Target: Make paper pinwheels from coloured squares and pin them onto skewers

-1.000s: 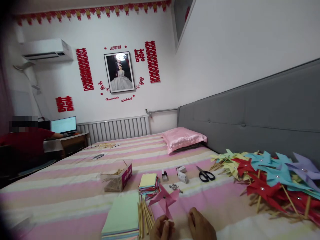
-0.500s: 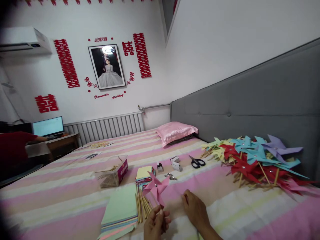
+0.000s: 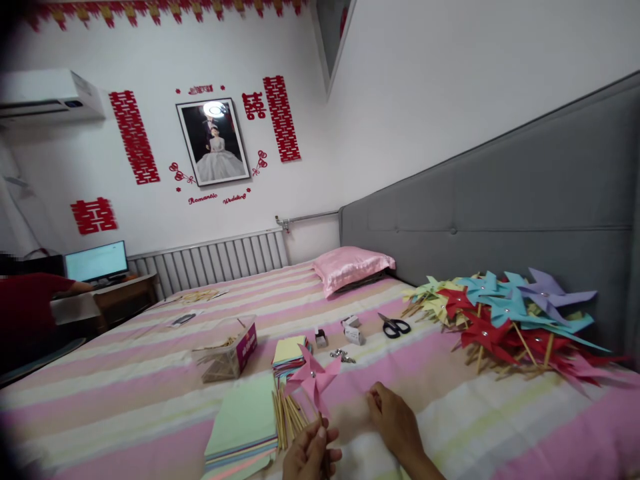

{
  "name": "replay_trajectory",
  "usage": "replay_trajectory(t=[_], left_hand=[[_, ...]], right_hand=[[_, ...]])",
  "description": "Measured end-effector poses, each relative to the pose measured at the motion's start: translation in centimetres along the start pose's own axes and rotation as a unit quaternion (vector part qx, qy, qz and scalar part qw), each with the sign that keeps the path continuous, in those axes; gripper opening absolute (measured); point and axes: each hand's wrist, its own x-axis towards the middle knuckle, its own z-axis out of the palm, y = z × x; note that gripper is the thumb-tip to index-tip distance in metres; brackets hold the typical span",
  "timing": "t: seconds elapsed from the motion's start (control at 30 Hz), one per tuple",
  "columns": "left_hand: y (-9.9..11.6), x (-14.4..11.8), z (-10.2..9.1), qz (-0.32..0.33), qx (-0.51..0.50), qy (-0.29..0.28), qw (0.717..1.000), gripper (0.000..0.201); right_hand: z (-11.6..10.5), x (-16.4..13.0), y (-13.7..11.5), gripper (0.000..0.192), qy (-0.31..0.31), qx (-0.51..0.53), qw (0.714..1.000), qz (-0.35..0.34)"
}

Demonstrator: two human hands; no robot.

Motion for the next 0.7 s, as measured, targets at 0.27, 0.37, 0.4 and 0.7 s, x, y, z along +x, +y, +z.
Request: replay_trajectory(t=[0.27,0.37,0.4,0.7], left_hand=[[-0.4,0.3,0.1,0.02,0.006,0.02,1.0,0.051],[-0.8,0.4,0.2,0.029,0.012,0.022,0.999,0.051],[-0.9,0.4,0.2,0.031,0.017,0.022,0.999,0.051],[-1.1,0.1,-0.3,0.042,0.058,0.033,0.997,0.049]], right_hand=[[-1.0,-1.0,-4.6,0.045,-0.076,0.242,0.96,0.116],[-0.9,-2.1,-7.0,0.046,-0.118,0.328,0.929,0.122],[-0.8,-2.5,-7.6,0.046,-0.131,0.352,0.918,0.126],[0.3,-3.4,-9.5,0.037,-0.189,0.472,0.844,0.17]])
